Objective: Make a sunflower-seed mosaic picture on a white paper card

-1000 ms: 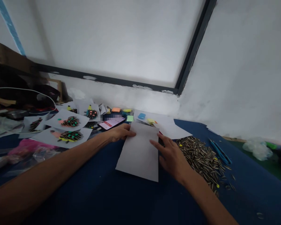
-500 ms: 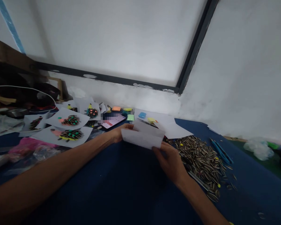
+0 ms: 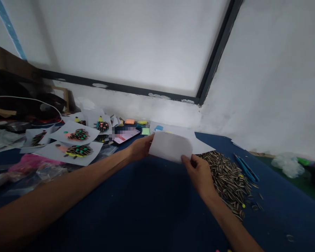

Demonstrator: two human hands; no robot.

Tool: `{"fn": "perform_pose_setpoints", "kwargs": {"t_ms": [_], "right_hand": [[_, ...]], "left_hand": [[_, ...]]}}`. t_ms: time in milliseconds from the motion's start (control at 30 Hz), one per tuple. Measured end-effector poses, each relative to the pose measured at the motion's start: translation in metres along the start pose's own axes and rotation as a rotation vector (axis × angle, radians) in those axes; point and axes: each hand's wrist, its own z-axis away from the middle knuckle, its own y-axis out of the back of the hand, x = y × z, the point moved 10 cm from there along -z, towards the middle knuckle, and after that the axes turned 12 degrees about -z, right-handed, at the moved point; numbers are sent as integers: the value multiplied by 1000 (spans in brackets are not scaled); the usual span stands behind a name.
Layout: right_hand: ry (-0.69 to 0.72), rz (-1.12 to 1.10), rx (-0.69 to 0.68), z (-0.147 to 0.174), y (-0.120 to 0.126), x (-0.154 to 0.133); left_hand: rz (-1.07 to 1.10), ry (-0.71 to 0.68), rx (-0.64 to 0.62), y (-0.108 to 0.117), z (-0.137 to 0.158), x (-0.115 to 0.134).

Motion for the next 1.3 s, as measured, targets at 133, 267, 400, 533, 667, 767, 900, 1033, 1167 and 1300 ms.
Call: {"fn": "perform_pose_setpoints", "kwargs": {"t_ms": [133,267,400,533,667,767,900,1033,1167,1300], "right_hand": [[-1,41,38,-2,4,4],[2,58,55,-1,6,4],[3,45,56,-1,5,3],[-13,4,80,0,8,2],[-60,-90,130,0,13,3],[-126,-187,140,1,14,6],[-193,-309,51,2,5,7],[-166,-396,30,2,5,2],[-151,-372,41,1,8,3],[-89,-245,89,0,15,5]], "left_hand": [[26,11,-37,-4,2,-4],[-48,-56,-2,-1,1,-7],[-42,-85,13,0,-2,-11],[-40,-114,8,0,-3,-10],[-33,-117,2,2,-4,-9],[-35,-105,1,3,-4,-11],[-59,-107,-55,-3,-4,-12],[-98,-104,-118,-10,-1,-12],[-107,-113,-143,-15,3,-9],[-77,-92,-79,-11,4,-6]]}}
